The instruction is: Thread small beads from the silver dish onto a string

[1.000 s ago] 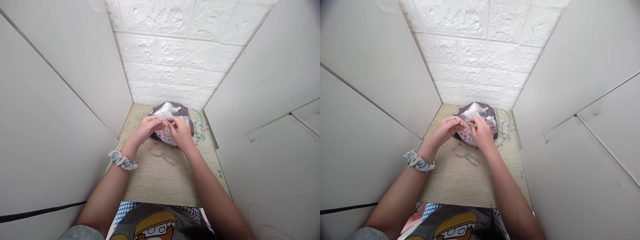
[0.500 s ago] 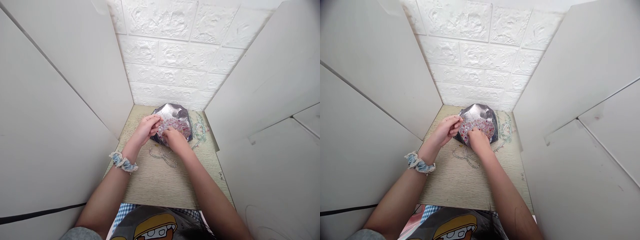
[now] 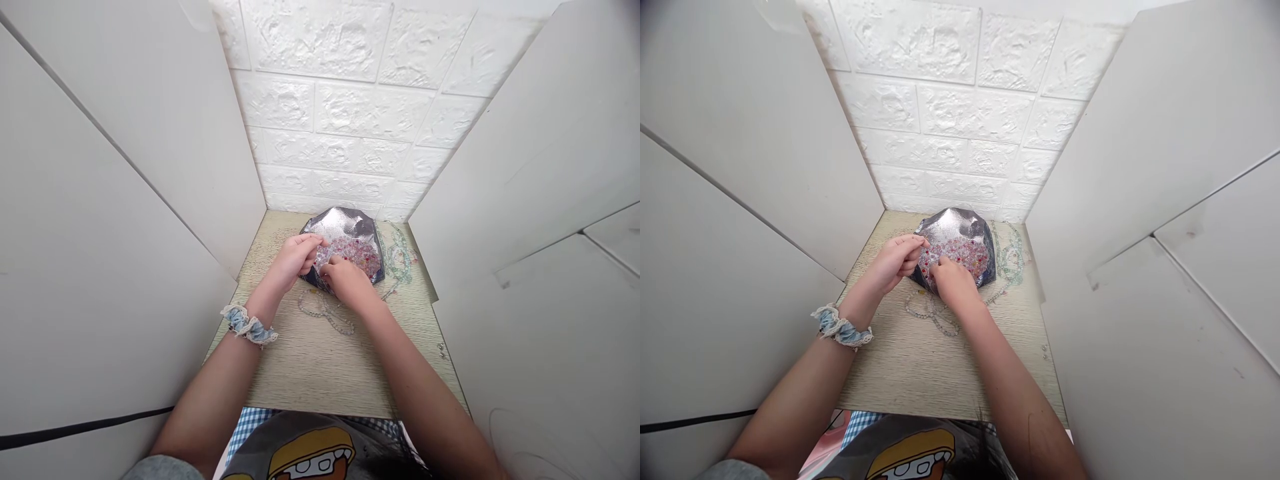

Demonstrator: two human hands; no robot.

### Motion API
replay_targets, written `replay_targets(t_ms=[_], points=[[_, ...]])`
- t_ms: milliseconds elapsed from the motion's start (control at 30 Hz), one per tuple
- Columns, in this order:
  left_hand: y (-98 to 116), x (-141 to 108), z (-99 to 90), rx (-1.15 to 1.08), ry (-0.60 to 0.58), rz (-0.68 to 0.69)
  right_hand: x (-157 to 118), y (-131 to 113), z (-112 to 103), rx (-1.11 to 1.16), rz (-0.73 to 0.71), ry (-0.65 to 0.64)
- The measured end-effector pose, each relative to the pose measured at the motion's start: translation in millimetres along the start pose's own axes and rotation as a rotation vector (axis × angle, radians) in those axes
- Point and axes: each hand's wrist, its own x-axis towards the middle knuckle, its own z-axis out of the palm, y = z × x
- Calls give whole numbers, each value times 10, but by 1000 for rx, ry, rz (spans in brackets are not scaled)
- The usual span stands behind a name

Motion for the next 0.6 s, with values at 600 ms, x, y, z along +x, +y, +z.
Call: replay_targets(t_ms=[600], points=[[-43, 11, 30, 249, 28, 32, 50, 140, -109, 737, 20, 445]])
